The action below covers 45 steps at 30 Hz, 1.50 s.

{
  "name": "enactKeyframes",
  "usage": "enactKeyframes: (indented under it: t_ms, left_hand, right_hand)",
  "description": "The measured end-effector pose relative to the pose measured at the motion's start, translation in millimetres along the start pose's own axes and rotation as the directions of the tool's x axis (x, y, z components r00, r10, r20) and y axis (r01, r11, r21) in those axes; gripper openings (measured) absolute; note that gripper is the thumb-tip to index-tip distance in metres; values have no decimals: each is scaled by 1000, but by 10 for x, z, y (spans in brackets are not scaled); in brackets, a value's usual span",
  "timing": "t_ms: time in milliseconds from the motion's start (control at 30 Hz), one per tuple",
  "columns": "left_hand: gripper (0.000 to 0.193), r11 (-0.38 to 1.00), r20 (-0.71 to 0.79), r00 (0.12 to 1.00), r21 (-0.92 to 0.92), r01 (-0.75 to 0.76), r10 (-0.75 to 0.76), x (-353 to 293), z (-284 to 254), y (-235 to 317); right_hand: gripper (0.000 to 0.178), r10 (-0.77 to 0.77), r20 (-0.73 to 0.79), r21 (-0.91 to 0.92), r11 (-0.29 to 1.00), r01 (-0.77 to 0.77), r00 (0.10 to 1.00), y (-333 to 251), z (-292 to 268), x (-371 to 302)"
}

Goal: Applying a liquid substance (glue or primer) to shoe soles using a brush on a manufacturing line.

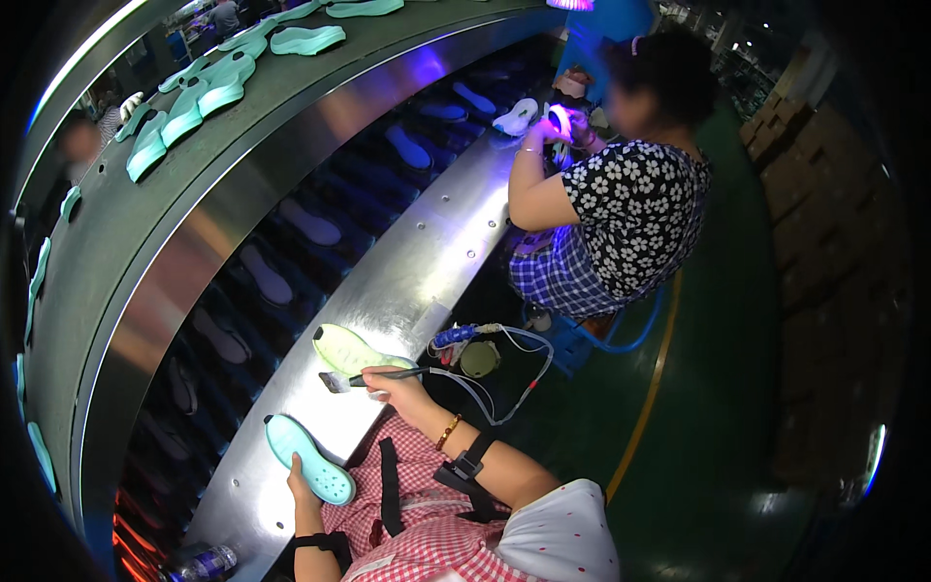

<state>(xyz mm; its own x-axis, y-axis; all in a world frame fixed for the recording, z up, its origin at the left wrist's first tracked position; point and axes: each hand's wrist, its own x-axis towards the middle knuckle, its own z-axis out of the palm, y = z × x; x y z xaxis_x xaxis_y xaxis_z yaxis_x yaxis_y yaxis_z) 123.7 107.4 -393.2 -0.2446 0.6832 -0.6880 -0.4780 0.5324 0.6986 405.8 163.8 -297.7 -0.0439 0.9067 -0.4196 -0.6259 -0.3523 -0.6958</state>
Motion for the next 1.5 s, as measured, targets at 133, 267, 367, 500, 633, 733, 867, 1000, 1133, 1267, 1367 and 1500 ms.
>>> enactKeyframes:
  t_ms: [133,267,367,500,633,733,867,1000,1133,1267,1367,1500]
  left_hand:
    - [49,999,-19,1000,-52,-13,12,105,-55,-63]
    - [50,999,28,999,-28,17,-16,128,-35,-25]
    - [50,1000,18,1000,-18,-3,3,194,-65,-79]
    - [48,989,65,998,-146,23,-14,208,32,-52]
    - [49,966,51,996,-243,82,-72,229,144,135]
    - [50,997,-147,988,-72,35,-45,214,211,361]
    - [56,716,-204,894,679,-164,399,-265,694,630]
    - [47,778,693,687,301,-552,219,-1571,1269,1022]
    - [44,720,965,-263,-196,-665,20,-2468,1383,1145]
    - [29,744,945,-325,-250,-619,47,-2640,1457,1105]
    - [25,729,936,-345,-189,-658,-68,-2655,1515,1061]
    - [26,696,857,-512,-397,-599,48,-2732,1681,1114]
  right_hand:
    - [23,-4,-26,0,1000,4,1000,37,30,-9]
    - [23,5,-4,-13,1000,-5,1000,8,57,-67]
    - [22,-24,6,-15,1000,24,1000,13,104,-96]
    - [20,-23,3,-48,999,23,1000,13,76,-75]
    - [18,-67,23,-4,998,67,997,-30,104,-92]
    - [19,-105,31,-1,995,105,994,-61,173,-74]
    - [19,-90,4,-17,996,90,996,-114,122,-83]
    - [20,-101,-46,-25,995,100,994,-147,77,-72]
    - [21,-83,22,-60,995,84,996,-50,87,-30]
    - [22,-110,-3,-32,993,109,994,-71,-30,-97]
    - [22,-111,4,-46,993,111,994,-83,-171,-123]
    - [22,-88,11,-80,993,89,996,-130,-200,-119]
